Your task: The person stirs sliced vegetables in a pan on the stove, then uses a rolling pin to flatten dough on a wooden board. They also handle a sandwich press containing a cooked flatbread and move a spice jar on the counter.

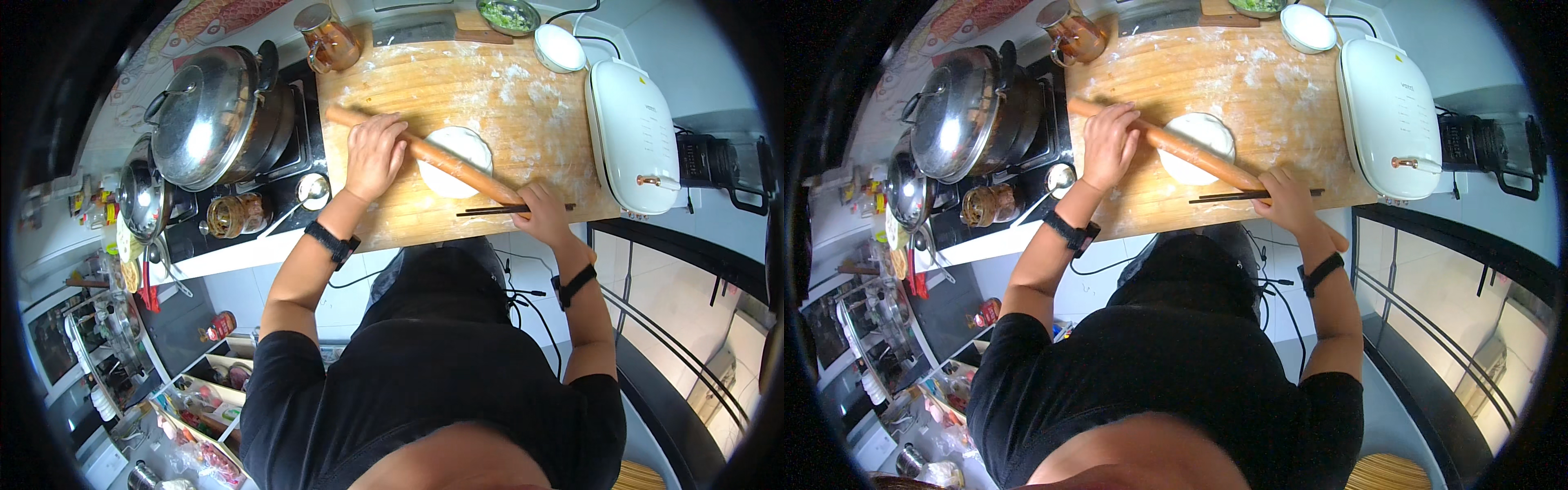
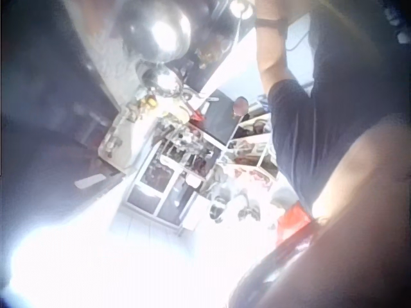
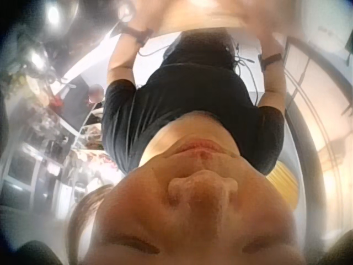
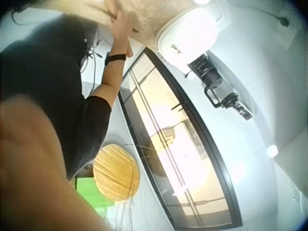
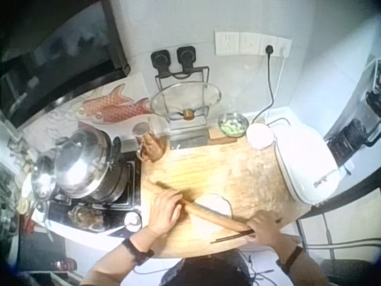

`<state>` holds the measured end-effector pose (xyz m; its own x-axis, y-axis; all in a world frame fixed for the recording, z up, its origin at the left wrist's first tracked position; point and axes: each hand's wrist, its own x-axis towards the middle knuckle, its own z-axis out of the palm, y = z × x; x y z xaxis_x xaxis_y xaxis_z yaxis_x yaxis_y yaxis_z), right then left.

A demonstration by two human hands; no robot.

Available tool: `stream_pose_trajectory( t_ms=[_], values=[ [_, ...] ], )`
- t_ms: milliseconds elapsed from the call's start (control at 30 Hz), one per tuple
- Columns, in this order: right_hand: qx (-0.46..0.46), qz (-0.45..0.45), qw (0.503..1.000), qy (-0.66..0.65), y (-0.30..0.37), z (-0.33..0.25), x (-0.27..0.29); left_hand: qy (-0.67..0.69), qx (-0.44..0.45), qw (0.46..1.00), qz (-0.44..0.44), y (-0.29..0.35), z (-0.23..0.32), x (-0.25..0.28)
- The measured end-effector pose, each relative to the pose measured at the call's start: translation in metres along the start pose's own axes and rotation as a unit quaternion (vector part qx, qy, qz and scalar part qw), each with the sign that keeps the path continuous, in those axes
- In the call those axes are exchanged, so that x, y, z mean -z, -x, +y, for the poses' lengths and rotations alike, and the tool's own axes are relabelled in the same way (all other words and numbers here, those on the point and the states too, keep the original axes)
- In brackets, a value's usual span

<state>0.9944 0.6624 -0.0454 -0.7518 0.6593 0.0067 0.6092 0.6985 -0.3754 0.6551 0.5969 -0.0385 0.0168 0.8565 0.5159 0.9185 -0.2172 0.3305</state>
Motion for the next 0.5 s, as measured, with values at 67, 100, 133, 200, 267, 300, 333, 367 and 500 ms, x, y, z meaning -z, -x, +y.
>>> stream_pose_trajectory(
  t_ms=[67, 100, 133, 200, 267, 300, 333, 367, 500],
  values=[
    [0.016, -0.02, 1.0, 0.01, -0.007, -0.004, 0.0, -0.028, 0.037, 0.997, -0.063, 0.002, -0.005, -0.01],
    [0.023, -0.001, 1.0, 0.004, -0.008, -0.005, 0.0, -0.04, 0.058, 0.993, -0.099, 0.004, -0.007, -0.017],
    [0.028, 0.016, 0.999, -0.002, -0.009, -0.005, 0.001, -0.041, 0.076, 0.988, -0.129, 0.007, -0.009, -0.024],
    [-0.012, 0.03, 0.999, -0.013, -0.012, -0.001, 0.003, -0.042, 0.057, 0.994, -0.078, 0.014, -0.011, -0.037],
    [-0.099, 0.021, 0.994, -0.028, -0.02, 0.01, 0.006, -0.061, 0.069, 0.993, -0.067, 0.016, -0.012, -0.048],
    [-0.146, 0.029, 0.989, -0.012, -0.028, 0.019, 0.006, -0.058, 0.075, 0.993, -0.076, 0.015, -0.013, -0.051],
    [-0.194, 0.036, 0.98, -0.002, -0.044, 0.031, 0.005, -0.057, 0.079, 0.992, -0.083, 0.015, -0.012, -0.053],
    [-0.239, 0.045, 0.97, 0.006, -0.063, 0.045, 0.006, -0.058, 0.081, 0.991, -0.085, 0.012, -0.013, -0.054],
    [-0.249, 0.053, 0.963, 0.085, -0.122, 0.104, 0.008, -0.071, 0.082, 0.99, -0.089, 0.004, -0.012, -0.056]
  ],
)
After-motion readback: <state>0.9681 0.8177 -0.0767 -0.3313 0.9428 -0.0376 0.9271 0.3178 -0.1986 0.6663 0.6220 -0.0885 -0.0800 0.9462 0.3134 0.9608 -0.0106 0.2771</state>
